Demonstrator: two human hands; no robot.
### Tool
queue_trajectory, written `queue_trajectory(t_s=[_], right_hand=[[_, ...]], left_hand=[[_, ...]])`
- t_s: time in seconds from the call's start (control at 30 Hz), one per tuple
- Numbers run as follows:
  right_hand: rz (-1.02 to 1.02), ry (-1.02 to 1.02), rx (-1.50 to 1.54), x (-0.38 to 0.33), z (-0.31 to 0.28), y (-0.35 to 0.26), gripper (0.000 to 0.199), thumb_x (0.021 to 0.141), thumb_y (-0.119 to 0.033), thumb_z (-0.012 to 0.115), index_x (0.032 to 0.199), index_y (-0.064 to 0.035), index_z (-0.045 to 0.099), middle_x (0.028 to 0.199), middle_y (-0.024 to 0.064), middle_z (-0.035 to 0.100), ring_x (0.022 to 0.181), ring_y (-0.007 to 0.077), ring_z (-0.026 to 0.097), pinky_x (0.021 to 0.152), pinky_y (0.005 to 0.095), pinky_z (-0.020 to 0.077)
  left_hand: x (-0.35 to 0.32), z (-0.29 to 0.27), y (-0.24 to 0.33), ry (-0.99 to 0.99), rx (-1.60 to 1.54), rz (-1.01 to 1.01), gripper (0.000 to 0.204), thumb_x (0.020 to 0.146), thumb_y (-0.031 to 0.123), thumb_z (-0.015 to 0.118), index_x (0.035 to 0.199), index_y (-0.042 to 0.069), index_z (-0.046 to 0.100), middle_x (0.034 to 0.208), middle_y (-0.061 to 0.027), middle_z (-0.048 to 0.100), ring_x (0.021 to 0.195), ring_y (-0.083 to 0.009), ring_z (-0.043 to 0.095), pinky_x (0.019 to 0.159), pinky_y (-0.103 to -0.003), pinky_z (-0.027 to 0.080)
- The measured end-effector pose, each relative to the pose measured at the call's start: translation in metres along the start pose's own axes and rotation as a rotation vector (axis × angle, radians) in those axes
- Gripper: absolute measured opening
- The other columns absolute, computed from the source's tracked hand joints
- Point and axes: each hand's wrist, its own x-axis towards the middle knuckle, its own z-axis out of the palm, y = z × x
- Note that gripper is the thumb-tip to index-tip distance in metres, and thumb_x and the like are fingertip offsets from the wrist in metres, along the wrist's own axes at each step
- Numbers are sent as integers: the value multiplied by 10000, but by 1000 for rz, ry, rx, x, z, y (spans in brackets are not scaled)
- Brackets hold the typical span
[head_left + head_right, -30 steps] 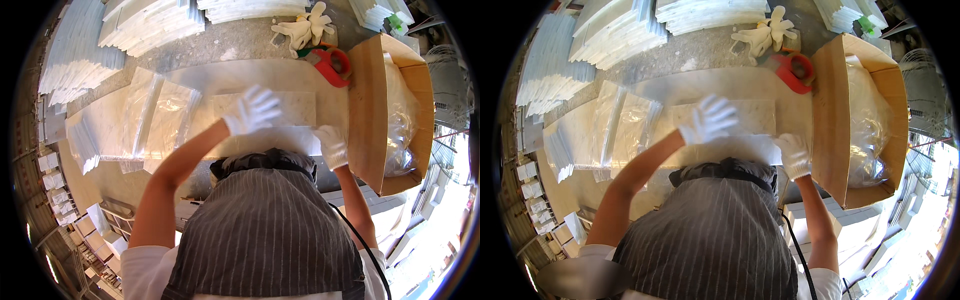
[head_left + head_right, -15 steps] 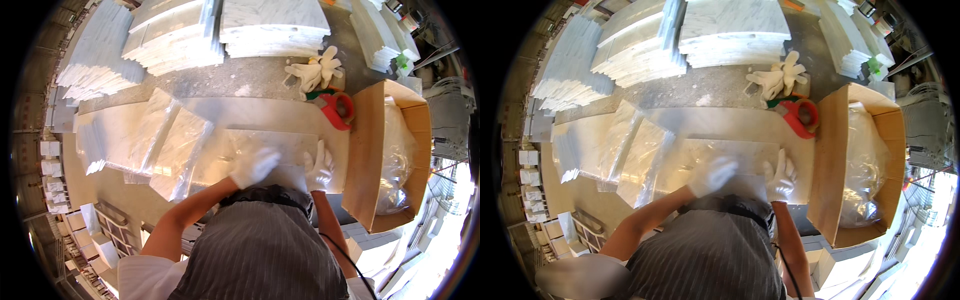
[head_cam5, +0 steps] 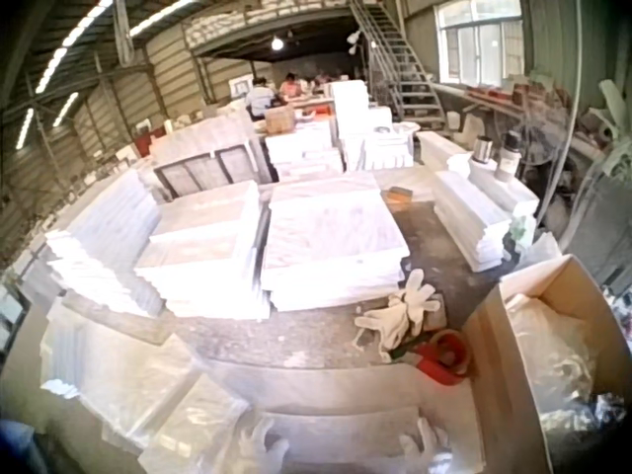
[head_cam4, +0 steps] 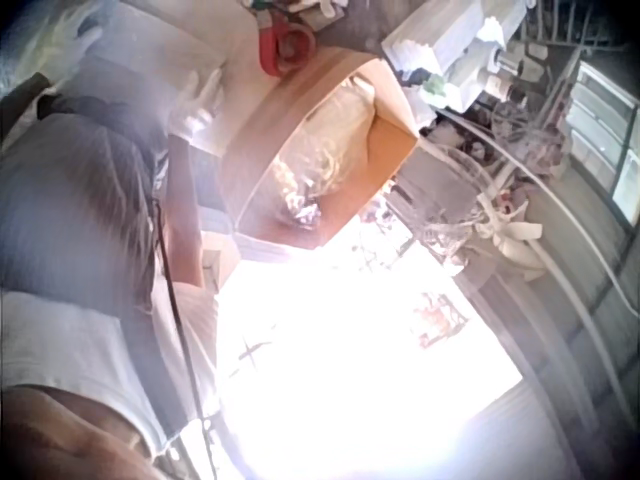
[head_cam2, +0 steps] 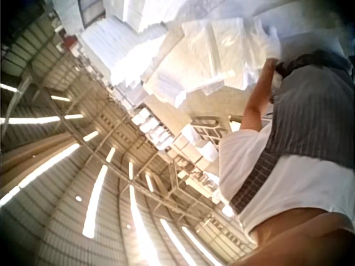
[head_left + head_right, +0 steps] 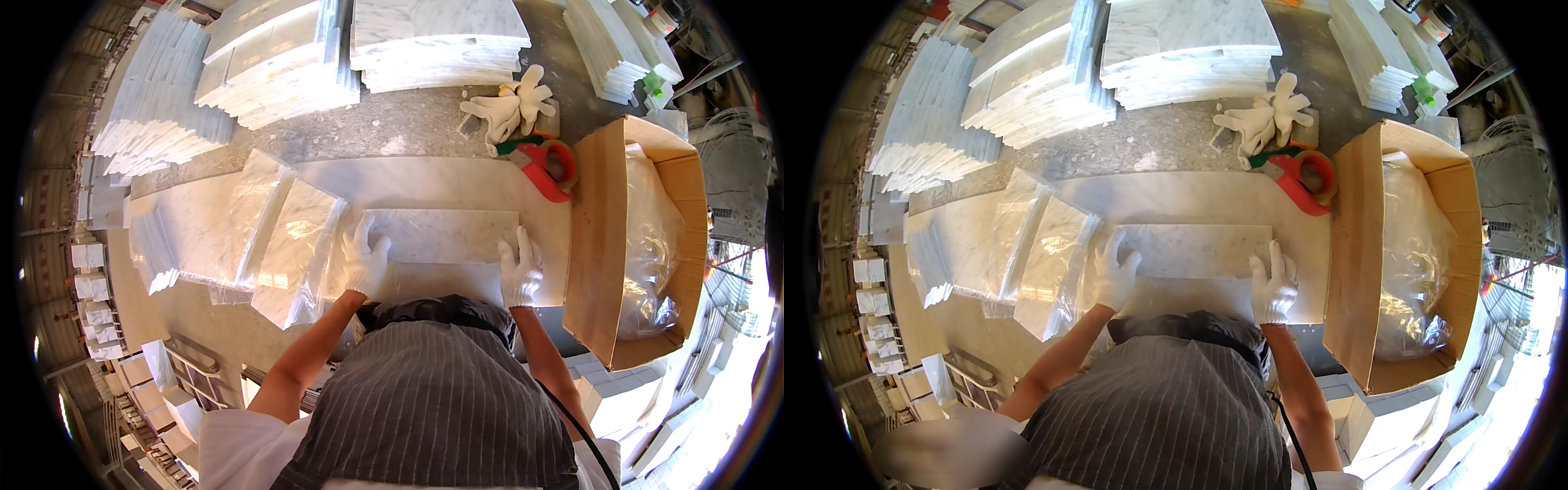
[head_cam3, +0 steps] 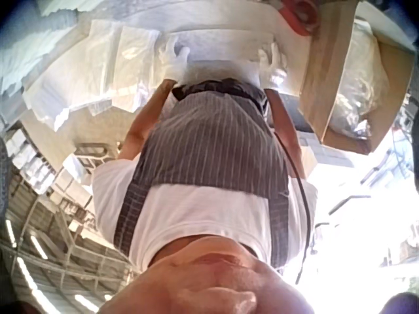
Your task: The person wraps white rectangular panels in clear plastic bags, seals them with a tape dispenser, and stacks them. They then assemble a cardboard box and place the wrapped panels inside.
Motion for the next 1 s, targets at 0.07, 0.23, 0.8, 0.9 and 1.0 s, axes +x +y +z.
queue_trajectory(t_s=[0.07, 0.23, 0.8, 0.9, 1.0], right_hand=[[-19, 14, 59, 1, 0, 1, 463, 859, -288, 743, 1275, -100, 665, 1152, 169, 648, 1020, 340, 646, 907, 446, 501], [-162, 1, 22, -4, 3, 10, 360, 878, -232, 722, 1217, -112, 710, 1101, 144, 647, 963, 302, 645, 852, 436, 511], [-315, 75, -24, -1, -3, 7, 328, 880, -143, 677, 1207, -117, 702, 1059, 89, 611, 896, 294, 613, 798, 429, 506], [-298, 69, -26, -1, -2, 7, 326, 870, -139, 678, 1193, -111, 704, 1068, 90, 608, 891, 299, 610, 794, 436, 508], [-300, 65, -43, -2, 2, 10, 322, 862, -141, 674, 1183, -110, 696, 1068, 93, 600, 886, 313, 605, 781, 444, 506]], left_hand=[[5, -3, -4, 7, 1, 47, 554, 863, 222, 689, 1381, 101, 536, 1334, -217, 509, 1242, -387, 491, 1044, -476, 413], [2, -5, -3, 119, 324, 528, 506, 849, 117, 629, 1350, 152, 563, 1294, -197, 528, 1160, -404, 518, 1002, -518, 429], [204, -56, 181, 151, 311, 977, 411, 867, 254, 705, 1257, 146, 636, 1252, -122, 622, 1126, -308, 611, 908, -411, 547], [271, -51, 203, 142, 364, 961, 444, 878, 328, 692, 1283, 158, 627, 1267, -120, 621, 1137, -316, 607, 943, -424, 526], [332, -54, 226, 139, 473, 966, 454, 893, 386, 661, 1288, 164, 627, 1291, -117, 613, 1149, -320, 602, 956, -435, 515]])
